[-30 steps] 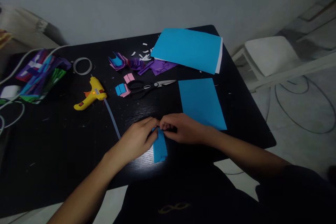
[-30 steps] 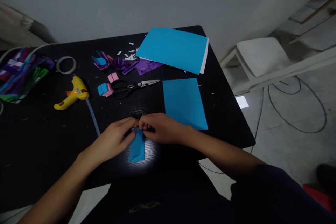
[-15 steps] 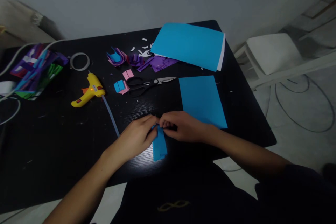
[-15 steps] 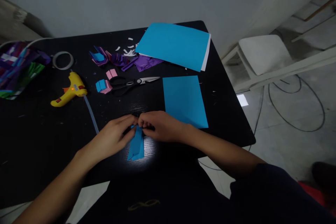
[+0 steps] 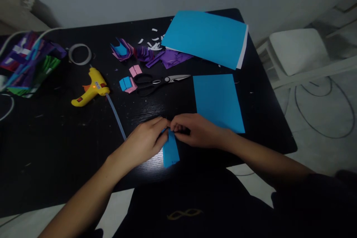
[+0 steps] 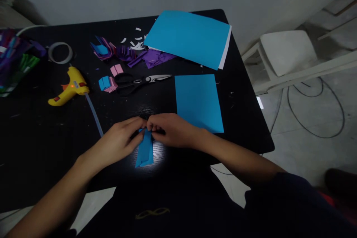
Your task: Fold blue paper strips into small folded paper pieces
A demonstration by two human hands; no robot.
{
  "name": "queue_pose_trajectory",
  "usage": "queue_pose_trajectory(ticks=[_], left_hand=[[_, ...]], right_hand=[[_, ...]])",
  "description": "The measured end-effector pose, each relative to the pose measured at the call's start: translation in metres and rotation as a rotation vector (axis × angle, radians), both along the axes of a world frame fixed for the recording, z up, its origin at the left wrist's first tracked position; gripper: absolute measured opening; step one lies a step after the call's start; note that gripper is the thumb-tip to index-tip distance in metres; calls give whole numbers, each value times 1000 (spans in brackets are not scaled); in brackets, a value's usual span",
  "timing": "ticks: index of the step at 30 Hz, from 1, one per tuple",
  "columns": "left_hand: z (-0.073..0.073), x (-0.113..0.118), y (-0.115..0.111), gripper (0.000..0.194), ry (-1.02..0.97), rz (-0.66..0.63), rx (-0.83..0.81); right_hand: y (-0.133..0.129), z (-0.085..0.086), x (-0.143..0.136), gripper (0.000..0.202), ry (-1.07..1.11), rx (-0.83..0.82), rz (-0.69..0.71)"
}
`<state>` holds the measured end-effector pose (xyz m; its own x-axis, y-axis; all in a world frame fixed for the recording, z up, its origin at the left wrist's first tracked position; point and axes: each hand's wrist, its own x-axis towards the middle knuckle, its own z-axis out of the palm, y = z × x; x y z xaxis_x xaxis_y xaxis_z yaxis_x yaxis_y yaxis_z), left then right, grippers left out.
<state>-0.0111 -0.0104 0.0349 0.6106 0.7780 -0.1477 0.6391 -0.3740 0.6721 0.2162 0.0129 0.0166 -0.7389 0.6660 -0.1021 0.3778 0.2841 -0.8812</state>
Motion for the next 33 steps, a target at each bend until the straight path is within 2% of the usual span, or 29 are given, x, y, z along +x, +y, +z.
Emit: queue_pose_trajectory(ticks=[7, 33], left_hand=[[0, 0, 0, 18, -51, 26, -25], [-1, -3, 2, 16, -32, -18, -25]], right_hand=[[1, 0, -1, 8, -4, -2, -5], [-1, 2, -3, 10, 16, -13, -9]])
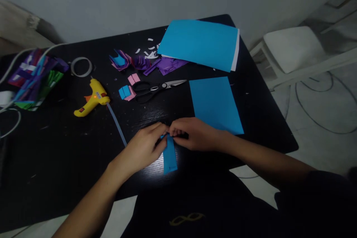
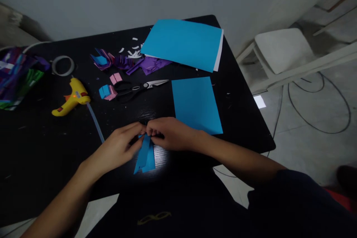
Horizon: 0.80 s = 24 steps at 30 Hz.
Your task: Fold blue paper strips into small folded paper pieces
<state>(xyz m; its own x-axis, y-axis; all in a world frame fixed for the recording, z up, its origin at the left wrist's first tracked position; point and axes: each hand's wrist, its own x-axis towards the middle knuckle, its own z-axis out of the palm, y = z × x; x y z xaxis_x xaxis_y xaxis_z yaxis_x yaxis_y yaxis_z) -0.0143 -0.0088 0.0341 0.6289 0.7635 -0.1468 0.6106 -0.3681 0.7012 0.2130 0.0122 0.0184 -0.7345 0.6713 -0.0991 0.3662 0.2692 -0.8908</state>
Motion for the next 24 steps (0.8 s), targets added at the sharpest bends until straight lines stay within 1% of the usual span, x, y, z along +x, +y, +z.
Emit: queue_pose_trajectory(ticks=[10, 17, 24], left_hand=[[-5, -1, 2, 17, -66, 39, 13], [-6, -1, 2, 18, -60, 48, -14], [-9, 1, 3, 19, -67, 50, 11]], right_hand=[[2, -12, -2, 10, 44, 27, -17], [1, -14, -3, 10, 66, 40, -31], [1, -19, -3, 12, 78, 34, -62]])
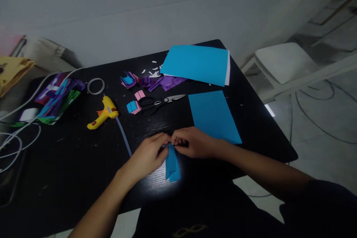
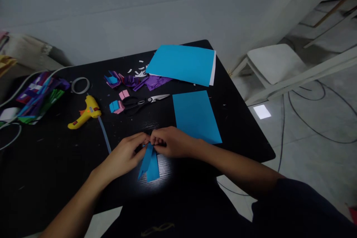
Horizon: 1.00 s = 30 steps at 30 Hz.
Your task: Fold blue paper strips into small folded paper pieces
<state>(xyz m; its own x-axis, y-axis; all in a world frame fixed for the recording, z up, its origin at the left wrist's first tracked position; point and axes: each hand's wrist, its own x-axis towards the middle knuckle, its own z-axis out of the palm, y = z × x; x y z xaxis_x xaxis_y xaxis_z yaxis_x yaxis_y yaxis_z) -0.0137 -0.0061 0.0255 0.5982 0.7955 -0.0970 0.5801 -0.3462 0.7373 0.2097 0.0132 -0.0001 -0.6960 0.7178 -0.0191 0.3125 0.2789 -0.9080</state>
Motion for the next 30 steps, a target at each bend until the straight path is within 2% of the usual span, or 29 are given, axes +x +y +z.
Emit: queue_pose_trajectory(ticks=[19, 30], left_hand=[[-1, 0, -1, 21, -22, -1, -16], [-7, -3, -1, 22, -44, -13, -23]], right_hand=[[0, 2, 0, 12, -9, -24, -19], [1, -3, 0, 12, 35, 43, -16]])
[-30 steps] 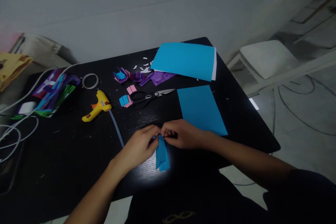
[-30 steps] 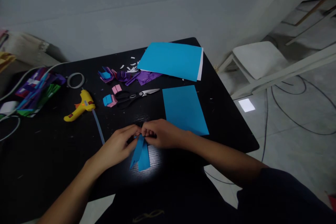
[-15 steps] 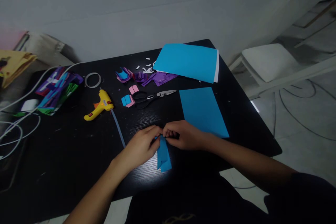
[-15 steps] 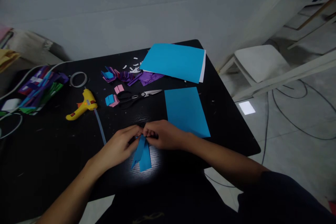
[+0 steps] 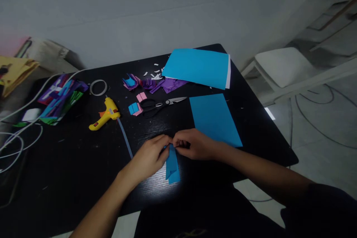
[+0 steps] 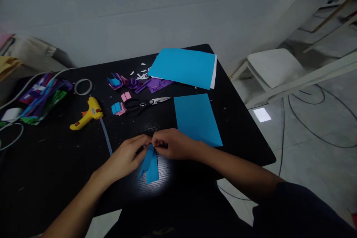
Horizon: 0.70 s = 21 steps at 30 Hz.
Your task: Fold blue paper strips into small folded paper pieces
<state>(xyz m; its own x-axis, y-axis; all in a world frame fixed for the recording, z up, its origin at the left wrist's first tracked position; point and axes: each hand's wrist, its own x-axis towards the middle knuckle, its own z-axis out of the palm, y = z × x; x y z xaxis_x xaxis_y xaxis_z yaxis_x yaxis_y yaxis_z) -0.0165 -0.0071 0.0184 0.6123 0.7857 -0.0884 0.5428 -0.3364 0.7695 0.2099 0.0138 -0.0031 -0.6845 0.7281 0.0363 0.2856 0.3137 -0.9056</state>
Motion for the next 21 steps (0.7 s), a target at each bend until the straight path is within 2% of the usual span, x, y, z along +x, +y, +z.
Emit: queue_pose_trajectory(ticks=[21], left_hand=[[-1, 0, 0, 28, 14, -12, 44]], right_hand=[[2, -2, 1, 8, -49, 63, 30]])
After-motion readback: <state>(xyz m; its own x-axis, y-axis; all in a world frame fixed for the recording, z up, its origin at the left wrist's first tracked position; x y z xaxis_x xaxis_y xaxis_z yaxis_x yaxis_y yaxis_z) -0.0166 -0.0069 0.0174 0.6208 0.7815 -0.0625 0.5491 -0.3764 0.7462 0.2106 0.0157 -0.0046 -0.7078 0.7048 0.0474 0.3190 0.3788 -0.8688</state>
